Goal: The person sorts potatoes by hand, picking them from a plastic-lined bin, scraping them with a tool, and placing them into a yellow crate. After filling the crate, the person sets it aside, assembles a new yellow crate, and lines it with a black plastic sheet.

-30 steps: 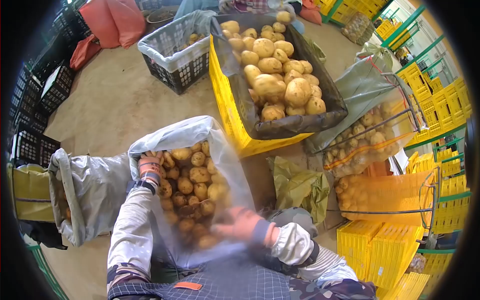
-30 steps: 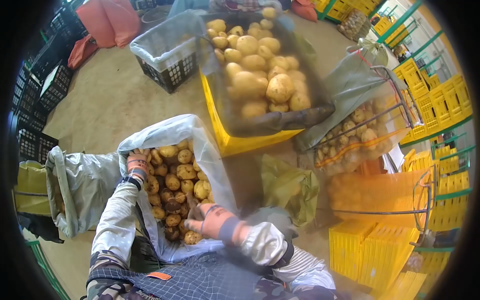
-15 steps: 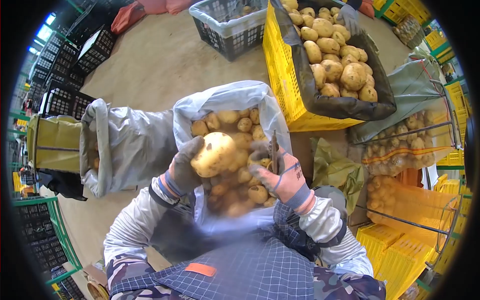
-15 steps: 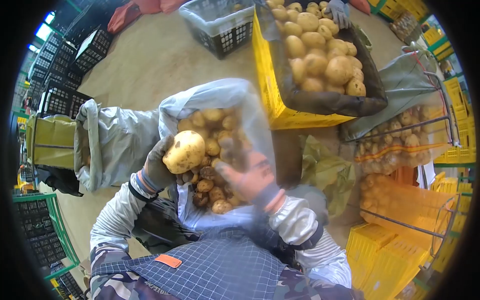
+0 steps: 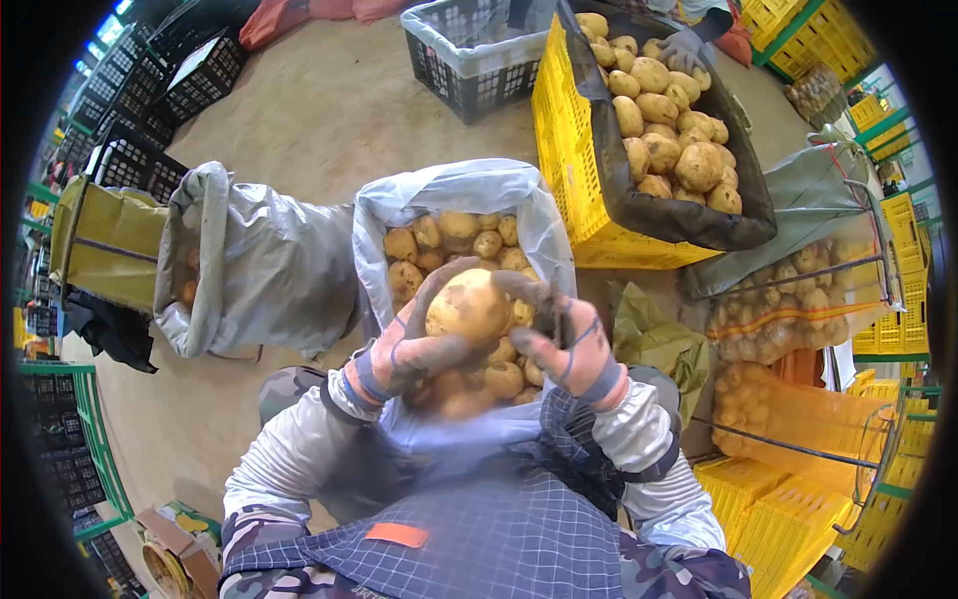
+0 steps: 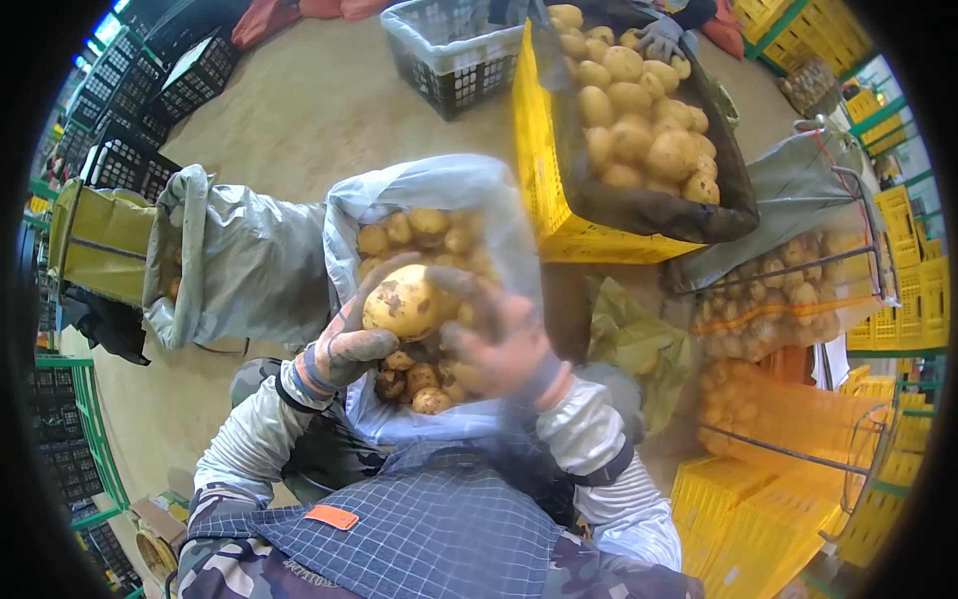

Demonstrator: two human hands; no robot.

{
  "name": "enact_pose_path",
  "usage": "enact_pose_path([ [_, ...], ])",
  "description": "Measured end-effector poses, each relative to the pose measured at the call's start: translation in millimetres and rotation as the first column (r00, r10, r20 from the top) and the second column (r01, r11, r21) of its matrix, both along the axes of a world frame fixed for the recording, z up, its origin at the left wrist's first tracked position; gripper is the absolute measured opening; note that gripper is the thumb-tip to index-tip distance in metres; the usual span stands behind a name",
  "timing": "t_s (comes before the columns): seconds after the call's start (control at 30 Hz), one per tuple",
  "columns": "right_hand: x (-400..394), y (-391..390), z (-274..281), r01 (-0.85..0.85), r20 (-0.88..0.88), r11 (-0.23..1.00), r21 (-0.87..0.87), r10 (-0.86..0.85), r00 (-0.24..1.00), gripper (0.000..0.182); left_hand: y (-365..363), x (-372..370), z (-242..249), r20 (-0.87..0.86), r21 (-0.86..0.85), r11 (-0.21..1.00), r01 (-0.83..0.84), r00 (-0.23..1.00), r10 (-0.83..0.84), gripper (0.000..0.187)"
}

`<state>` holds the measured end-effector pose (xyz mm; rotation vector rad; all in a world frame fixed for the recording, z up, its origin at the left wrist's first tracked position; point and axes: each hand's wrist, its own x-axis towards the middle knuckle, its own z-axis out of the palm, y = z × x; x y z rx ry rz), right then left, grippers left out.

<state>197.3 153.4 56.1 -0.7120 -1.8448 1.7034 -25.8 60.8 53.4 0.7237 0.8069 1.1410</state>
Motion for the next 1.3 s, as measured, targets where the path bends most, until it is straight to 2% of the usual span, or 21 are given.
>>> enact_pose_path([
  [0.07,-3.2,2.2,1.8,0.045,0.367,0.932,0.36,-0.186,0.911,0.052,5.1,-1.0,16.7,-0.076,-0.033,0.999,0.008,0.997,-0.011,0.093],
  [0.1,-3.3,3.6,1.4,0.012,0.501,0.852,0.524,-0.32,0.804,0.047,7.4,-2.9,12.4,-0.205,0.061,0.998,0.011,0.979,0.002,0.093],
  [0.17,-5.6,4.1,-10.1,-0.115,0.63,0.837,0.535,-0.305,0.714,0.041,11.0,-6.1,-3.6,-0.44,0.238,0.969,0.061,0.896,0.051,0.093],
  [0.23,-7.8,1.9,-14.9,-0.285,0.713,0.783,0.553,-0.267,0.649,0.037,10.4,-1.9,-13.8,-0.416,0.197,0.98,0.001,0.906,0.083,0.094],
  [0.37,-16.0,-8.5,-11.5,-0.42,0.739,0.727,0.544,-0.178,0.649,0.041,12.5,1.9,-8.9,-0.42,0.214,0.976,-0.041,0.898,0.13,0.095],
  [0.47,-14.2,5.7,-4.5,-0.235,0.786,0.862,0.45,-0.258,0.561,0.042,16.1,0.9,7.4,-0.316,0.063,0.998,-0.022,0.948,0.041,0.088],
  [0.57,-12.1,-2.1,-20.2,-0.274,0.708,0.792,0.546,-0.263,0.655,0.038,12.3,4.9,-16.5,0.153,-0.153,0.984,-0.088,0.982,0.112,0.079],
  [0.6,-16.1,-4.0,-13.0,-0.389,0.764,0.76,0.521,-0.211,0.61,0.034,11.1,0.9,-18.8,0.174,-0.204,0.978,-0.038,0.982,0.074,0.07],
  [0.7,-15.1,2.7,-11.7,-0.258,0.759,0.808,0.53,-0.317,0.568,0.033,13.7,-4.7,-22.9,0.288,-0.222,0.974,0.048,0.957,0.018,0.068],
  [0.77,-8.8,10.0,-13.4,-0.045,0.517,0.884,0.465,-0.23,0.825,0.046,12.3,3.7,-15.1,0.332,-0.271,0.962,-0.018,0.937,0.111,0.065],
  [0.83,-5.5,17.6,-7.6,0.124,0.187,0.938,0.323,-0.191,0.964,0.06,15.6,6.0,-12.5,0.43,-0.295,0.955,0.016,0.895,0.118,0.063],
  [0.87,-3.6,15.3,-0.6,0.033,0.228,0.999,-0.032,-0.025,0.973,0.074,16.0,3.8,-13.3,0.503,-0.297,0.951,0.079,0.86,0.086,0.062],
  [0.9,-6.6,9.9,-6.8,0.04,0.202,0.999,0.021,-0.043,0.978,0.076,15.5,1.7,-14.2,0.573,-0.294,0.945,0.141,0.818,0.056,0.061],
  [0.97,-13.0,-0.3,-28.1,0.062,0.142,0.989,0.132,-0.081,0.987,0.081,8.9,2.0,-31.8,0.281,-0.309,0.945,0.107,0.96,-0.017,0.059],
  [1.03,-13.0,-2.9,-32.4,0.024,0.225,0.999,0.038,-0.032,0.974,0.088,8.5,-1.5,-19.0,-0.034,-0.349,0.925,0.149,0.985,-0.172,0.053],
  [1.13,-17.6,-9.0,-33.2,0.068,0.222,0.997,-0.04,-0.057,0.973,0.086,5.3,-7.5,-38.8,-0.107,-0.205,0.96,0.19,0.971,-0.215,0.054],
  [1.17,-17.0,-9.6,-31.6,0.125,0.233,0.991,-0.055,-0.109,0.966,0.084,11.4,-2.4,-16.7,-0.144,-0.114,0.962,0.25,0.953,-0.265,0.057],
  [1.2,-12.6,-7.3,-24.3,0.181,0.098,0.934,-0.308,-0.158,0.983,0.073,13.0,5.6,-14.6,-0.136,-0.046,0.969,0.243,0.959,-0.247,0.071],
  [1.23,-4.7,-4.9,-23.8,0.211,0.015,0.718,-0.663,-0.269,0.963,0.052,9.8,2.7,-20.5,-0.133,-0.059,0.949,0.31,0.94,-0.315,0.08],
  [1.27,12.3,4.0,-13.7,0.255,0.033,0.678,-0.69,-0.323,0.946,0.04,6.4,3.1,-21.1,-0.235,-0.07,0.944,0.324,0.914,-0.331,0.084],
  [1.3,27.3,11.1,-4.6,0.283,0.045,0.632,-0.722,-0.365,0.93,0.031,11.8,4.1,-22.7,-0.462,0.026,0.923,0.385,0.823,-0.331,0.064],
])
